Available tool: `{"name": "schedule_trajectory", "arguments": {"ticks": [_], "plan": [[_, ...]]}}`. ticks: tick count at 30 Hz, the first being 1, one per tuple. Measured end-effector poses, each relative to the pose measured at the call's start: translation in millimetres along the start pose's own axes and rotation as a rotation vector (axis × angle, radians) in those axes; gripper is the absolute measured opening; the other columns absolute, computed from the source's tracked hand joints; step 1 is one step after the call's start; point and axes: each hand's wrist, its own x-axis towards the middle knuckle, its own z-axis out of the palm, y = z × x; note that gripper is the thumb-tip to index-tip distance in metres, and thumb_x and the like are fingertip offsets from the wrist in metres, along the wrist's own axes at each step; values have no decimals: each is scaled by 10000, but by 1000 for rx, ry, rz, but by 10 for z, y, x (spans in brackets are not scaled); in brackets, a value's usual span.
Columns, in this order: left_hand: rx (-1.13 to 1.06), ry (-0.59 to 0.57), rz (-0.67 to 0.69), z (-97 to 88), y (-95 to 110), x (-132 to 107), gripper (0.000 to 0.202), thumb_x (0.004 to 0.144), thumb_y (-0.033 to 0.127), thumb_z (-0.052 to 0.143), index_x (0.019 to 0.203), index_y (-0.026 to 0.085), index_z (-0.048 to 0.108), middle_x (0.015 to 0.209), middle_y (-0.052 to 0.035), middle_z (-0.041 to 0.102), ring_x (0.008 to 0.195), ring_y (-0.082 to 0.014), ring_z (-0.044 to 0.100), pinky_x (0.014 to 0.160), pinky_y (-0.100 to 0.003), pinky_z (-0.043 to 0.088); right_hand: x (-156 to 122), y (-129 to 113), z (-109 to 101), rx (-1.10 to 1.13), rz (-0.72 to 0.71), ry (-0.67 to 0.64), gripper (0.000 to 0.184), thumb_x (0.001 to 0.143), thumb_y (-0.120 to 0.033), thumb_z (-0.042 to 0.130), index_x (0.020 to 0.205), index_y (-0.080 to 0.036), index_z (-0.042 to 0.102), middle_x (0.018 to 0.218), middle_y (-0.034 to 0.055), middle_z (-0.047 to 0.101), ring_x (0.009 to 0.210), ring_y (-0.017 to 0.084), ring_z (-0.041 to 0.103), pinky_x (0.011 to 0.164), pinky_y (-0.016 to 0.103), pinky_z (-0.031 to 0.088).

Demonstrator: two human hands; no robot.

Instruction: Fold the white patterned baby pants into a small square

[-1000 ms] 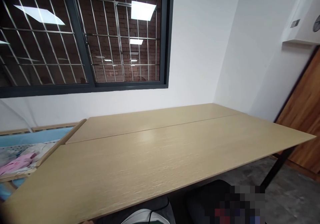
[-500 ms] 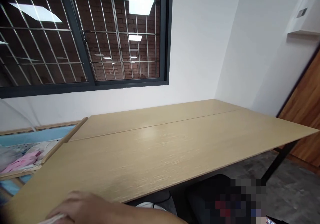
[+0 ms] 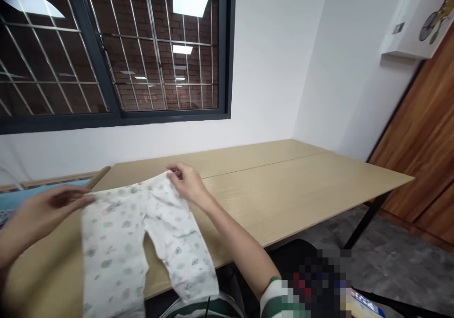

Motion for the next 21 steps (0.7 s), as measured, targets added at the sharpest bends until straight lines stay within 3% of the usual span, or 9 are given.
{"name": "schedule_trajectory", "arguments": {"ticks": [4,7,9,12,16,19,21], "plan": [[-117,-258,106,793,28,403,520,772,651,642,1013,192,686,1002,-71,757,950,-273,694,826,-350,571,133,705,-155,-5,152,-70,222,896,-227,621,1085,-142,699,1002,87,726,903,176,674,822,307,532],[4,-334,93,1335,-33,451,461,883,512,476,1114,146,636,1070,-117,737,1007,-264,684,896,-365,547,59,1257,-112,-135,322,-55,251,879,-172,600,1116,-137,677,999,95,714,882,186,670,792,309,546],[84,-337,73,1590,-70,383,486,909,416,405,1247,112,577,1253,-168,671,1139,-281,642,976,-394,505,-46,1532,-67,-264,329,-79,338,857,-161,624,1193,-152,655,1165,130,680,980,212,663,836,321,543],[156,-388,98,1821,-76,213,498,921,396,380,1292,120,566,1390,-176,589,1291,-295,549,1065,-405,436,-199,1732,-29,-379,263,-234,369,873,-147,587,1238,-144,641,1271,163,640,1073,251,647,886,334,521],[256,-522,133,1979,-53,-17,493,931,454,381,1227,147,629,1351,-173,624,1255,-326,577,1041,-429,444,-292,1731,-19,-409,194,-458,256,854,-90,529,1037,-165,692,1053,89,719,977,229,654,828,280,481],[341,-571,109,2066,-72,-121,627,932,494,369,1376,79,528,1504,-224,466,1384,-373,454,1102,-488,388,-296,1727,0,-545,163,-693,216,841,-70,476,904,-167,658,895,53,711,786,194,633,700,257,441],[384,-587,101,2119,-92,-122,683,943,513,336,1440,61,461,1568,-219,368,1452,-365,357,1139,-493,351,-274,1765,33,-617,155,-774,219,803,-42,480,897,-159,639,981,80,709,781,196,629,686,265,431]]}}
